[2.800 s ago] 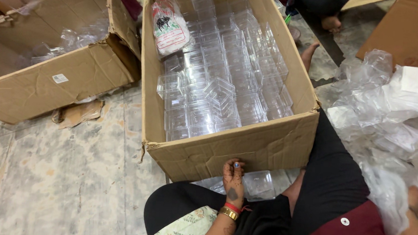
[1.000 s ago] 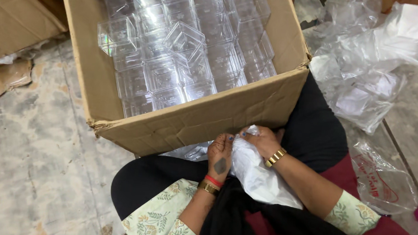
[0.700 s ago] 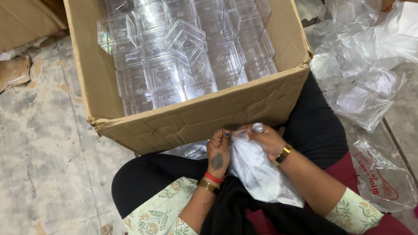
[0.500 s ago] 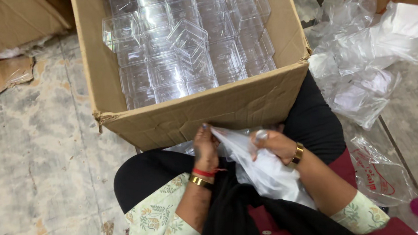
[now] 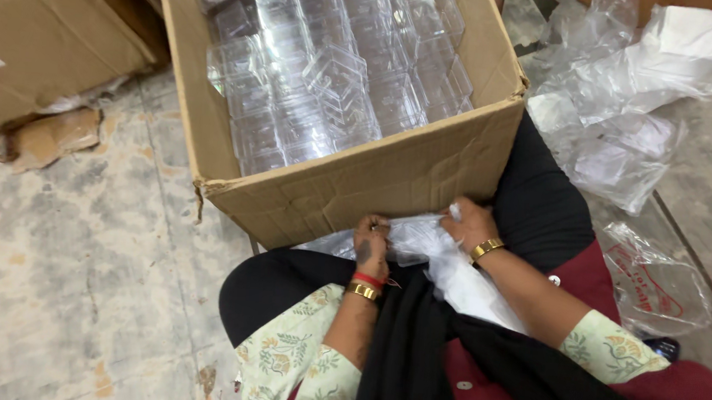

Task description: The person sits on the floor with a large cardboard box of clear plastic boxes on their lap. They take plastic boxes one at a time from the box, wrap some in white plastic sheeting, and place them back arranged inside the cardboard box.

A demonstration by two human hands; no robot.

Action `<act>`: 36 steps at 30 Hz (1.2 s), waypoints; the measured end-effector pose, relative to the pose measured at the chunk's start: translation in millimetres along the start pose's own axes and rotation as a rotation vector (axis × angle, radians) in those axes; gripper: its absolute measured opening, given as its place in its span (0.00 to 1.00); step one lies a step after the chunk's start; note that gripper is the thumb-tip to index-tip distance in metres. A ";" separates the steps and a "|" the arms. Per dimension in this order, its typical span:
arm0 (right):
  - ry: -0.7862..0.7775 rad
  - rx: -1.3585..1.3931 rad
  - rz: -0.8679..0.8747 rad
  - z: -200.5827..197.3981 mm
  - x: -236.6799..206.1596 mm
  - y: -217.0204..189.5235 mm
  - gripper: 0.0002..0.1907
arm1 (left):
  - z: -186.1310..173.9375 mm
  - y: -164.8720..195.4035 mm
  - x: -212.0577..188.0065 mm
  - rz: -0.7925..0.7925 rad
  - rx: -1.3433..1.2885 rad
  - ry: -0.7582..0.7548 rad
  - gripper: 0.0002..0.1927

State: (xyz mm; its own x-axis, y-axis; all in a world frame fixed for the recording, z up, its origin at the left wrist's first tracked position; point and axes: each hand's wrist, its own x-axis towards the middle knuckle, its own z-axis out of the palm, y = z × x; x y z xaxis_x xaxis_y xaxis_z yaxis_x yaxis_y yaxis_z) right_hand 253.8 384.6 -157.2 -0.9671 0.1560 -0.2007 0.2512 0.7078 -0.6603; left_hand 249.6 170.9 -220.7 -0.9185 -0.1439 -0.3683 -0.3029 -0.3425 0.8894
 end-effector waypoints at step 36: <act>-0.228 0.163 0.035 6.0 19.7 12.0 0.19 | 7.9 8.3 -33.4 -0.466 -0.431 -0.173 0.16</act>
State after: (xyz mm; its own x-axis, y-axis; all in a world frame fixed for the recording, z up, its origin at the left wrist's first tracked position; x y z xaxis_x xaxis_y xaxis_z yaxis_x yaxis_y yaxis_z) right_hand 238.0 392.0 -173.4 -0.9288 0.0066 -0.3706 0.3050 0.5814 -0.7542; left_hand 275.7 180.1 -198.9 -0.7543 0.2483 -0.6078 -0.5829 -0.6793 0.4459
